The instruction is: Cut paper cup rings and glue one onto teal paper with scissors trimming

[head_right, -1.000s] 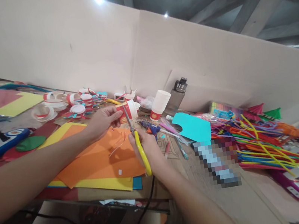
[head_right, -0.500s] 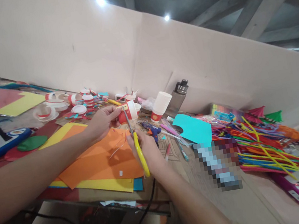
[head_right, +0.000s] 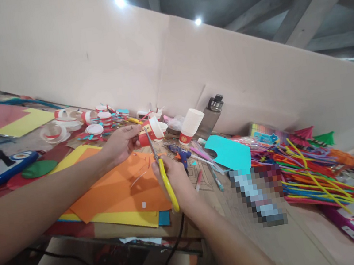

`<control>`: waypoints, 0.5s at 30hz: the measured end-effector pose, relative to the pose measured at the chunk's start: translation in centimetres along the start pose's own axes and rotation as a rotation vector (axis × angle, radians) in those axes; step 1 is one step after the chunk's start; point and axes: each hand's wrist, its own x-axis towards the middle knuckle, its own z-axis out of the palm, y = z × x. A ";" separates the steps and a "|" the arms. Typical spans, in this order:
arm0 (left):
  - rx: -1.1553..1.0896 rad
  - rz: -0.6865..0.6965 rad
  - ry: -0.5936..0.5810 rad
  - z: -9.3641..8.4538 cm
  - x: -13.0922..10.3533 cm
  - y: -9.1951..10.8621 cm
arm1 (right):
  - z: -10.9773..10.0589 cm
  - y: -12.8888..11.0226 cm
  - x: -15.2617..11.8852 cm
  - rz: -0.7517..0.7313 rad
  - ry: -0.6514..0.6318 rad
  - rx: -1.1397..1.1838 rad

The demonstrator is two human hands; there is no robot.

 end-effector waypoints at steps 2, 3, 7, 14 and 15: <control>0.009 0.028 0.012 0.0 0.0 -0.1 | 0.0 -0.1 0.1 -0.001 -0.026 0.022; 0.017 0.045 0.009 0.0 0.0 -0.1 | 0.0 -0.1 0.1 -0.002 -0.032 0.034; 0.063 0.087 -0.026 0.3 -0.3 -0.3 | 0.0 0.1 0.3 0.006 -0.007 0.045; 0.080 0.078 -0.037 0.4 -0.5 -0.2 | 0.1 0.3 -0.1 0.035 0.009 0.010; 0.058 0.060 -0.031 0.4 -0.5 -0.2 | 0.2 0.2 -0.1 0.040 0.009 0.006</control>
